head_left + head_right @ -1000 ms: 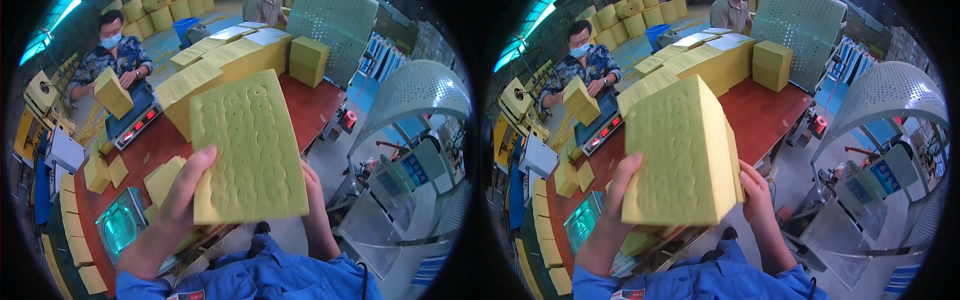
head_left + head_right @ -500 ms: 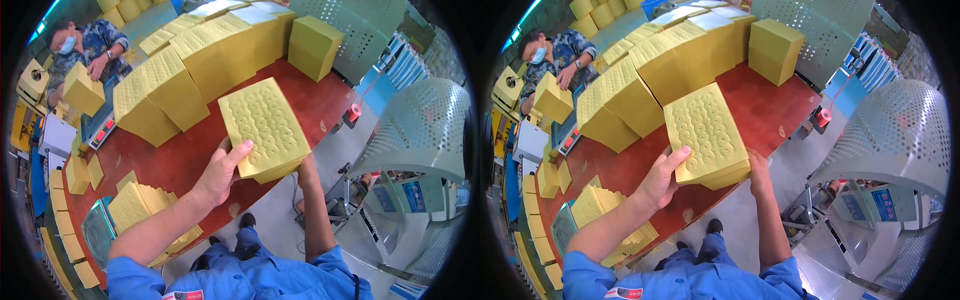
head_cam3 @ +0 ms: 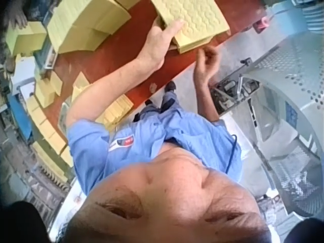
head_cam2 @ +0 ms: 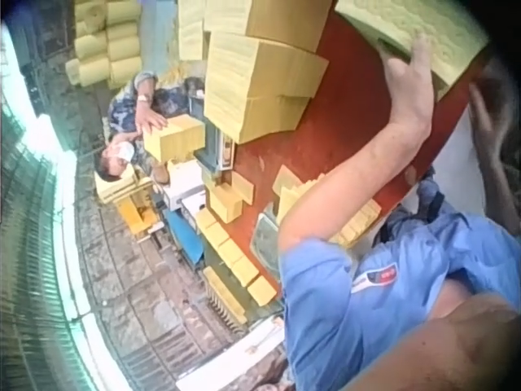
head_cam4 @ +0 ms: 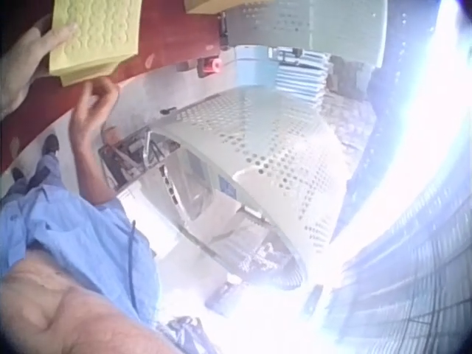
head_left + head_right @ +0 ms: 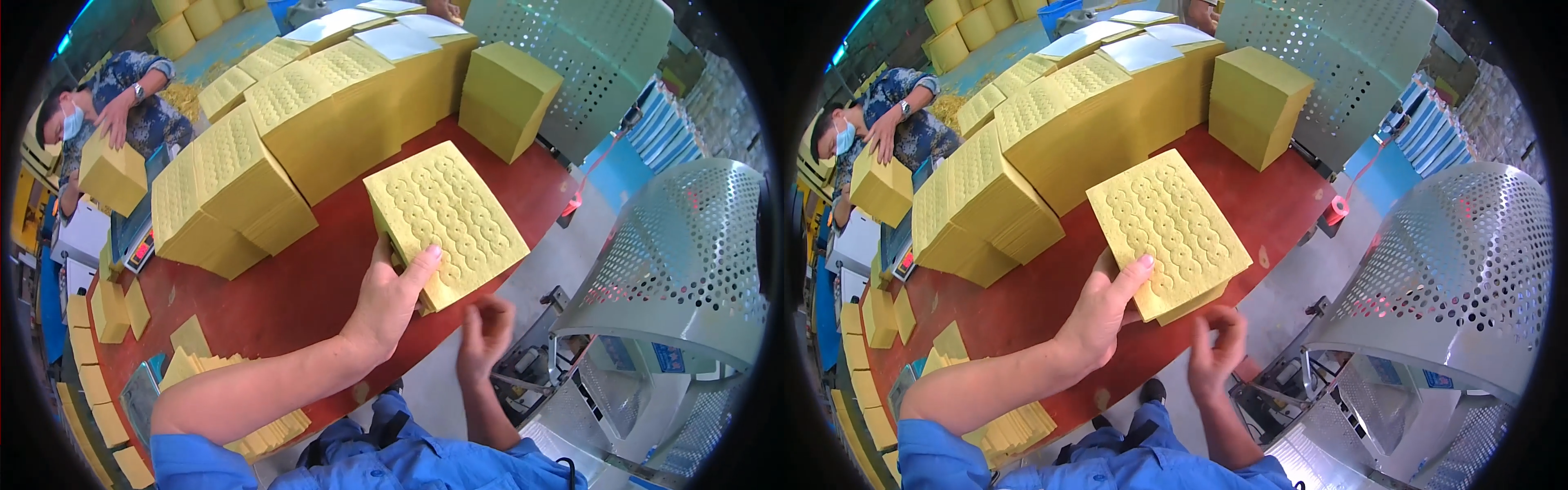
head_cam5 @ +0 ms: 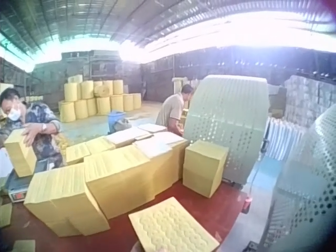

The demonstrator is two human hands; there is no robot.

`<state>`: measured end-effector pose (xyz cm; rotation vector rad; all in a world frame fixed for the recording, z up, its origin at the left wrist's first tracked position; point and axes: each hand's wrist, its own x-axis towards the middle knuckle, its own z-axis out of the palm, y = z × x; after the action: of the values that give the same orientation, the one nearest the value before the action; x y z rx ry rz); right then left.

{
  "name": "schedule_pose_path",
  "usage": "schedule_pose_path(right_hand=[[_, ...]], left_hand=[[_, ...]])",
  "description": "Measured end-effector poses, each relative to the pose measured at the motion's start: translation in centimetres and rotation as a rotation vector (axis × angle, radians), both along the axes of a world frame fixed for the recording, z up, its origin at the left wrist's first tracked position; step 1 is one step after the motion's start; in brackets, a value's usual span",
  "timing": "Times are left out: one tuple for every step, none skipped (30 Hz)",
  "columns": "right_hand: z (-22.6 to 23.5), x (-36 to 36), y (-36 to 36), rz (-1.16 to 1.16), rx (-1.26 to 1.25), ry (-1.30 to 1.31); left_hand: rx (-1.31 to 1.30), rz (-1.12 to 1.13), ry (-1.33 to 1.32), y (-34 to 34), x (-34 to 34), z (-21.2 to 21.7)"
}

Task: The recorder weighs and stacks bundles of yellow paper products on a digital scale in a production environment.

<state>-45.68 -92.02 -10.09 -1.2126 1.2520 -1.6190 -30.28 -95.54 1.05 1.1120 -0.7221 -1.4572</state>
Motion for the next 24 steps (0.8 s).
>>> schedule_pose_path(right_hand=[[-0.6,0.3,-0.1,0.028,0.048,0.185],[-0.8,1.0,-1.1,0.031,0.039,0.190],[-0.8,1.4,-2.2,0.034,0.030,0.195],[-1.0,1.5,-3.6,0.032,0.009,0.192],[-1.1,1.4,-5.0,0.026,0.010,0.212],[-1.3,1.3,-6.4,0.020,0.011,0.233],[-1.6,1.4,-8.0,0.021,-0.015,0.223],[-1.2,0.9,-9.1,0.000,-0.032,0.259],[-0.9,0.4,-10.4,-0.022,-0.048,0.293],[-1.1,0.1,-11.6,-0.016,-0.050,0.294],[-0.9,0.0,-13.0,-0.023,-0.076,0.287],[-1.0,-0.4,-14.3,-0.054,-0.046,0.298],[-1.2,-0.2,-15.7,-0.066,-0.018,0.299],[-1.5,0.1,-17.3,-0.065,-0.038,0.289],[-2.0,0.1,-18.7,-0.081,-0.058,0.316],[-2.3,0.1,-20.1,-0.099,-0.079,0.342],[-2.4,0.0,-21.2,-0.110,-0.088,0.342],[-2.4,0.1,-22.2,-0.132,-0.100,0.403],[-2.8,-0.1,-23.1,-0.153,-0.100,0.466],[-2.7,-0.2,-23.7,-0.159,-0.121,0.493],[-2.6,-0.4,-24.3,-0.161,-0.123,0.493],[-2.5,-0.6,-24.6,-0.141,-0.132,0.505],[-2.5,-0.7,-24.8,-0.121,-0.142,0.517],[-3.3,-0.9,-25.0,-0.120,-0.140,0.518]], left_hand=[[-0.003,-0.014,0.004,-0.5,-0.6,-0.1],[-0.035,-0.006,0.010,-1.3,-0.9,-0.2],[-0.067,0.000,0.016,-2.0,-1.2,-0.2],[-0.088,0.000,0.012,-3.2,-1.2,-0.2],[-0.018,0.012,0.021,-4.4,-1.3,-0.2],[0.052,0.024,0.029,-5.6,-1.4,-0.3],[0.026,0.029,0.020,-7.0,-1.6,-0.6],[0.009,0.055,0.010,-8.1,-2.5,-0.5],[-0.008,0.081,0.001,-9.4,-3.1,-0.6],[0.002,0.003,-0.093,-11.2,-3.0,-1.5],[-0.026,0.001,-0.100,-12.9,-3.3,-2.5],[-0.006,0.016,-0.115,-14.7,-4.3,-3.1],[0.014,0.050,-0.137,-16.2,-4.5,-3.3],[0.032,0.079,-0.170,-17.8,-4.5,-3.5],[0.019,0.075,-0.171,-19.4,-4.7,-3.8],[0.017,0.080,-0.192,-21.0,-4.9,-4.0],[0.019,0.082,-0.210,-22.7,-5.3,-4.5],[0.027,0.144,-0.222,-24.4,-5.6,-5.0],[0.028,0.134,-0.221,-25.8,-6.3,-5.5],[0.030,0.215,-0.280,-26.9,-6.8,-5.4],[0.032,0.297,-0.338,-27.9,-7.1,-5.2],[0.040,0.312,-0.382,-28.5,-7.3,-4.8],[0.043,0.311,-0.382,-29.0,-7.5,-4.4],[0.072,0.306,-0.420,-29.4,-7.5,-4.0]])
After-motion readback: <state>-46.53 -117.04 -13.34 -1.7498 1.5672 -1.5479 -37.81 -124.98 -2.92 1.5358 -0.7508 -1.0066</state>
